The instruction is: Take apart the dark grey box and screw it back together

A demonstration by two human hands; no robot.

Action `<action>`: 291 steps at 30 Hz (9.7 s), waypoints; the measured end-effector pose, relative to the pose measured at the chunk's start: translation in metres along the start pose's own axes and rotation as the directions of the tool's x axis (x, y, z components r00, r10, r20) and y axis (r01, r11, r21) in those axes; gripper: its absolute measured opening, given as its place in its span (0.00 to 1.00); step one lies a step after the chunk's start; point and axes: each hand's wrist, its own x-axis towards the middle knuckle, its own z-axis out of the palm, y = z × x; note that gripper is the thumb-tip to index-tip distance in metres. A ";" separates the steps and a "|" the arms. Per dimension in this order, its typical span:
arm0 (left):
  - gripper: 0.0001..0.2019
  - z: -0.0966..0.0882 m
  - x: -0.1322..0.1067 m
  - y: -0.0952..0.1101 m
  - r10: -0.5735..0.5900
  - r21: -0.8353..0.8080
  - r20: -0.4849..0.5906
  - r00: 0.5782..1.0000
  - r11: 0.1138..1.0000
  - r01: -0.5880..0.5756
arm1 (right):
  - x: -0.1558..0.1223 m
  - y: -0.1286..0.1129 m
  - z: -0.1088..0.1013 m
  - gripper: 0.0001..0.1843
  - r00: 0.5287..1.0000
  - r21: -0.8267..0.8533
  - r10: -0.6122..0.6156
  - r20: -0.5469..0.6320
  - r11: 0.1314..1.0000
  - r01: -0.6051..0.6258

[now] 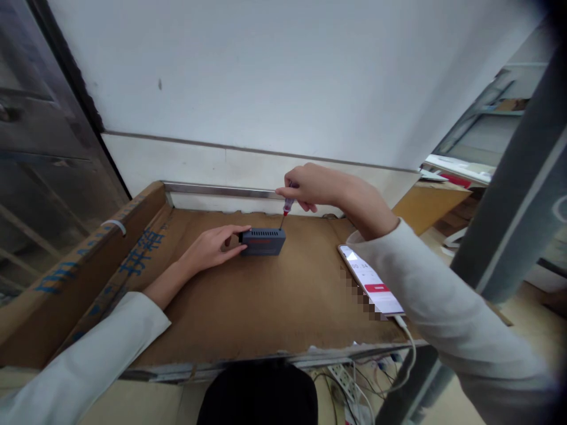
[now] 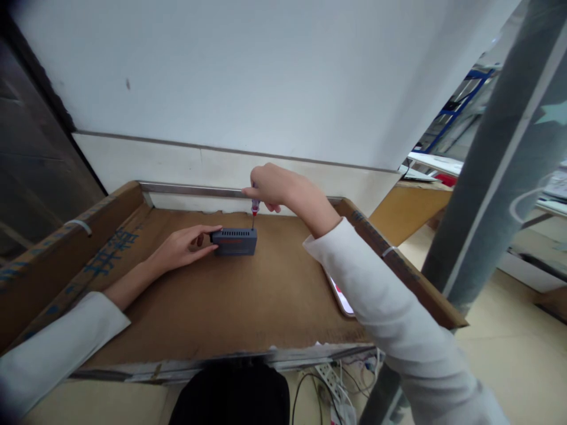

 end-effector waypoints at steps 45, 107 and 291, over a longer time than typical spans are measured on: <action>0.20 -0.001 0.001 0.002 -0.080 -0.012 0.051 0.995 0.997 0.081 | 0.001 0.013 0.003 0.07 0.999 0.094 0.041 0.029 0.995 -0.044; 0.21 0.002 -0.001 0.002 -0.193 -0.132 0.057 0.980 0.971 0.199 | -0.007 -0.020 -0.002 0.22 0.971 -0.335 0.232 -0.053 0.912 -0.237; 0.22 0.017 0.022 -0.012 -0.312 -0.134 0.298 0.902 0.922 0.364 | 0.064 -0.027 0.043 0.30 0.818 0.384 -0.269 -0.508 0.780 0.495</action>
